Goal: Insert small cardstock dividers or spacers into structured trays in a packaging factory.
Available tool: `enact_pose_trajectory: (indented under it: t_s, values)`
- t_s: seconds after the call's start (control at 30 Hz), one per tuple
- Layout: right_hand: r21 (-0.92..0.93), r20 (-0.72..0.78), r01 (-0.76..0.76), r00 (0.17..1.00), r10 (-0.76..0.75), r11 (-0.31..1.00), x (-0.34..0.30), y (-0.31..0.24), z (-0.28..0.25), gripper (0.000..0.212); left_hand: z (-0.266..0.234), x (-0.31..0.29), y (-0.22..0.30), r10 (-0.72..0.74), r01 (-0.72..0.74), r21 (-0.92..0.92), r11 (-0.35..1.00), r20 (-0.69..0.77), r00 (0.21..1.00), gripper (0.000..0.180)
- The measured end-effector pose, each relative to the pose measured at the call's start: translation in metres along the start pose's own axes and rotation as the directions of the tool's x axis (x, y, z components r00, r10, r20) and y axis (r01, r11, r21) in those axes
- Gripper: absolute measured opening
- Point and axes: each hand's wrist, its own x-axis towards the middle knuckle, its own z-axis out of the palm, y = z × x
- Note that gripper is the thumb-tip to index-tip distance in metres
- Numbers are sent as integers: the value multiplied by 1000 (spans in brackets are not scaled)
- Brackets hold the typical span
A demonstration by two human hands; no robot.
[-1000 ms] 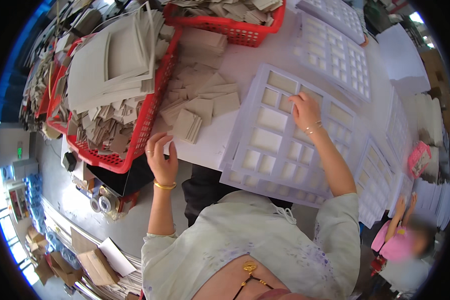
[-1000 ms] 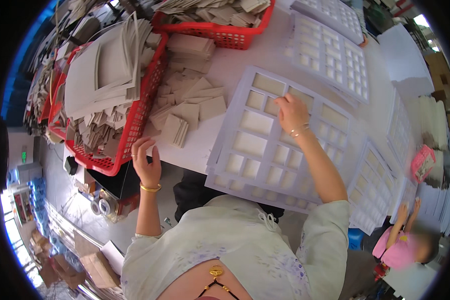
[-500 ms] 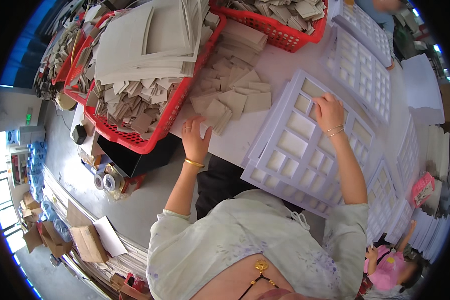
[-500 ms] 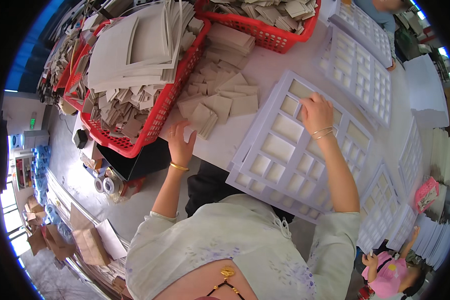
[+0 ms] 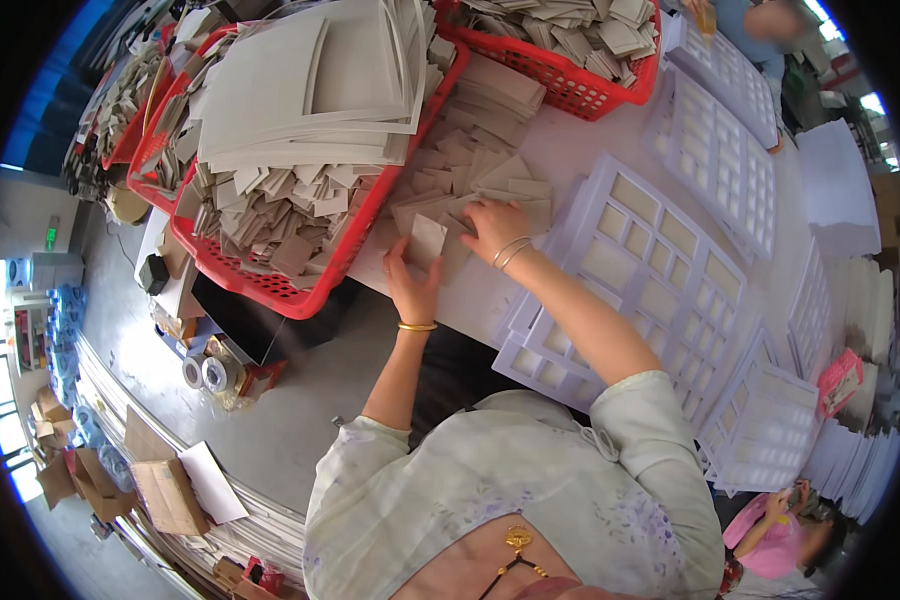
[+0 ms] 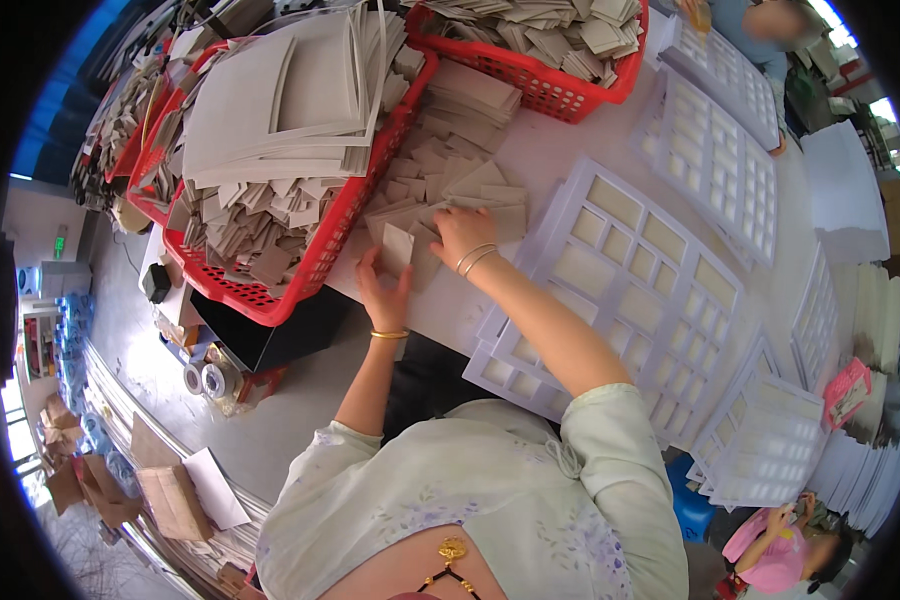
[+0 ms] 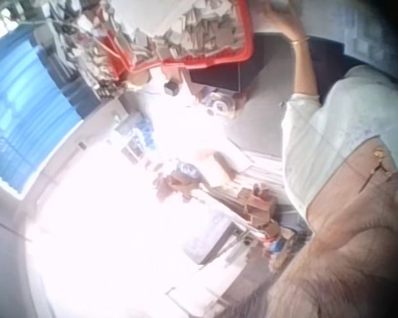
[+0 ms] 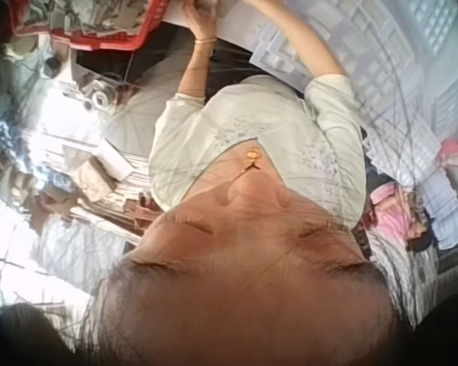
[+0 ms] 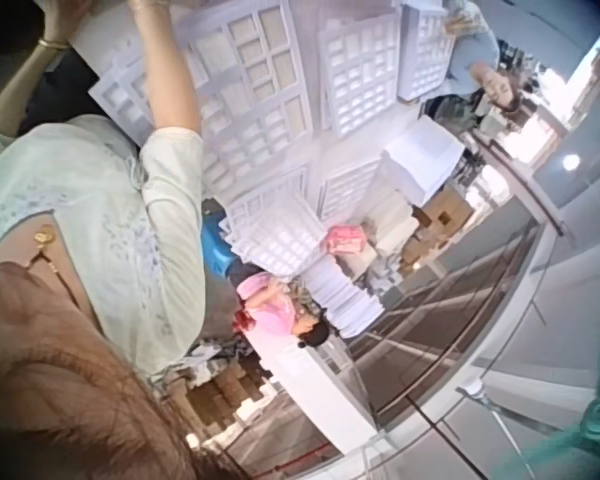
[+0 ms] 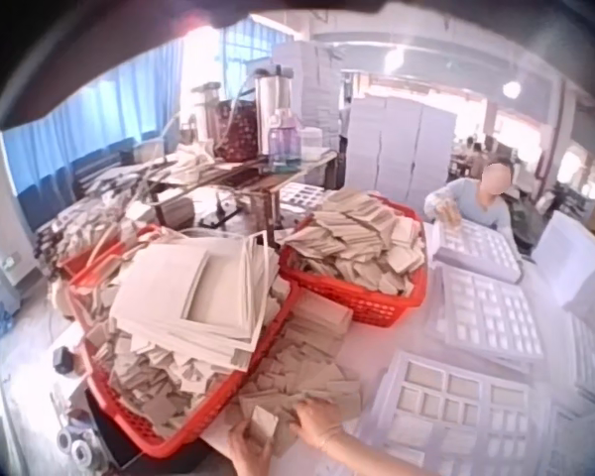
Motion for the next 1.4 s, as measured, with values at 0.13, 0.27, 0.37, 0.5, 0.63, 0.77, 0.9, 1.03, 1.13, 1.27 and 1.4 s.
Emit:
enact_pose_trajectory:
  t_s: [0.13, 0.27, 0.37, 0.5, 0.63, 0.77, 0.9, 1.03, 1.13, 1.27, 1.4]
  values:
    - [50, 32, 23, 999, -25, 998, 9, -9, 3, 22, 1, -4, -1, -52, 52, -45, 998, 15, 999, 60]
    - [230, 26, -47, 999, 42, 972, 9, -4, 9, 20, -3, -4, 6, -104, 109, -164, 980, 38, 994, 59]
    - [517, 58, -132, 991, 119, 846, 0, 16, -5, 19, 0, -9, -4, -109, 111, -244, 964, 19, 994, 57]
    - [841, 55, -170, 971, 231, 514, -32, 85, -59, 27, -2, -7, -5, 5, -12, -222, 975, -30, 1000, 55]
    - [825, -51, -222, 887, 460, 520, -84, 140, -133, 36, -4, 5, 45, 199, -180, -223, 958, 64, 978, 53]
    - [847, -58, -285, 790, 611, 449, -136, 158, -165, 31, 13, 25, 120, 498, -393, -313, 865, 434, 751, 45]
    - [871, -67, -268, 765, 640, 411, -177, 166, -158, 31, 44, 38, 165, 657, -561, -367, 742, 563, 501, 40]
    - [914, -71, -230, 720, 690, 334, -209, 165, -154, 30, 78, 40, 185, 733, -637, -421, 646, 574, 365, 37]
    - [931, -96, -200, 675, 731, 307, -228, 160, -155, 29, 98, 36, 185, 745, -659, -449, 603, 613, 263, 35]
    - [953, -57, -198, 625, 779, 229, -254, 144, -145, 28, 113, 39, 175, 686, -520, -510, 685, 692, 225, 36]
    - [969, -40, -164, 628, 777, 183, -260, 125, -129, 27, 112, 46, 173, 753, -525, -593, 611, 641, 152, 39]
